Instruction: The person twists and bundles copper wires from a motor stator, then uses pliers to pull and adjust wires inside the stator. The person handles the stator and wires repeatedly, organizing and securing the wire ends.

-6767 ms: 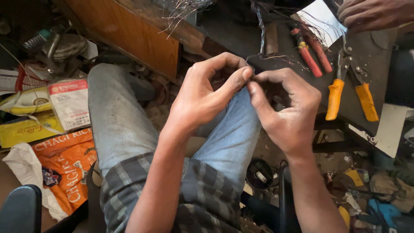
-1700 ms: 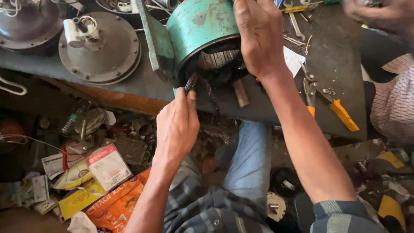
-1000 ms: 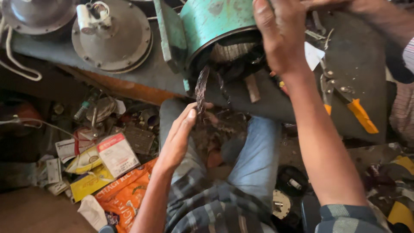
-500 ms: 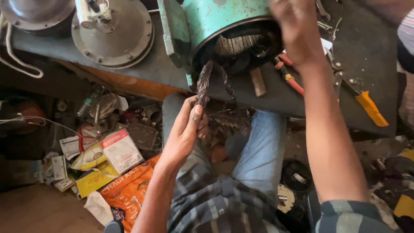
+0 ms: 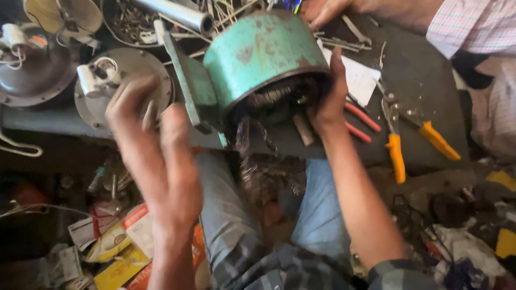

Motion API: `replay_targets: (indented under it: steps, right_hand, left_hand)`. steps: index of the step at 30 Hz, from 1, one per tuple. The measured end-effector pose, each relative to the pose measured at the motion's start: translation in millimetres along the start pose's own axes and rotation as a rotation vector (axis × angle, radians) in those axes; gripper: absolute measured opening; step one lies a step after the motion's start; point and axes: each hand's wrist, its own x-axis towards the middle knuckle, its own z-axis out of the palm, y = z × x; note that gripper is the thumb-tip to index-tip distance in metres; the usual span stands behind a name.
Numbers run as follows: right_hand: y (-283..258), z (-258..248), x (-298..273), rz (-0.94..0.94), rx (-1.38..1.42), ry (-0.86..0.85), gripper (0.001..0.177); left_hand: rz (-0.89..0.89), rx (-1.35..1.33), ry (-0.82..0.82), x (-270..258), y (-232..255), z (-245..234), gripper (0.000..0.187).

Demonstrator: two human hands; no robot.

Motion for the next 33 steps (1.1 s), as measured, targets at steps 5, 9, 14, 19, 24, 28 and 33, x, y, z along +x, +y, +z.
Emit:
replay_targets:
  steps: [5,9,14,19,24,28,33]
  right_hand:
    - [-0.6,16.1,-14.5,0.071,0.115,0.115,0.081]
    - [-5.5,25.7,-6.4,0.136,0.070,0.242,0.083]
    - [-8.0,49.0,-8.3,0.131,0.150,0.386,0.085]
    - [-14.4,54.8,-21.1,-0.015,0.108,0.265,0.084]
    - [-54.4,43.0,-20.2,-0.200,-0.169,0.282,0.077]
    - [-76.0,49.2,-13.3,-0.413,-0.458,0.006,0.070]
    - [-82.2,83.1,2.0,-0.473,-0.935,0.054,0.058]
  left_hand:
    - [0.064,0.185,-0.090,52.2,3.5,32.4,0.052]
    - [-0.121,0.129,-0.139,63.3,-4.9,38.4,0.061]
    - [-0.158,0.109,-0.237,61.6,-7.4,32.4,0.059]
    - [-0.184,0.148,-0.243,53.6,-1.5,25.2,0.060]
    - [-0.240,-0.054,-0.186,41.8,-11.5,28.5,0.064]
    - [-0.255,-0.104,-0.141,34.9,-35.5,45.4,0.062]
    - [-0.224,-0.048,-0.132,39.6,-61.7,47.3,0.047]
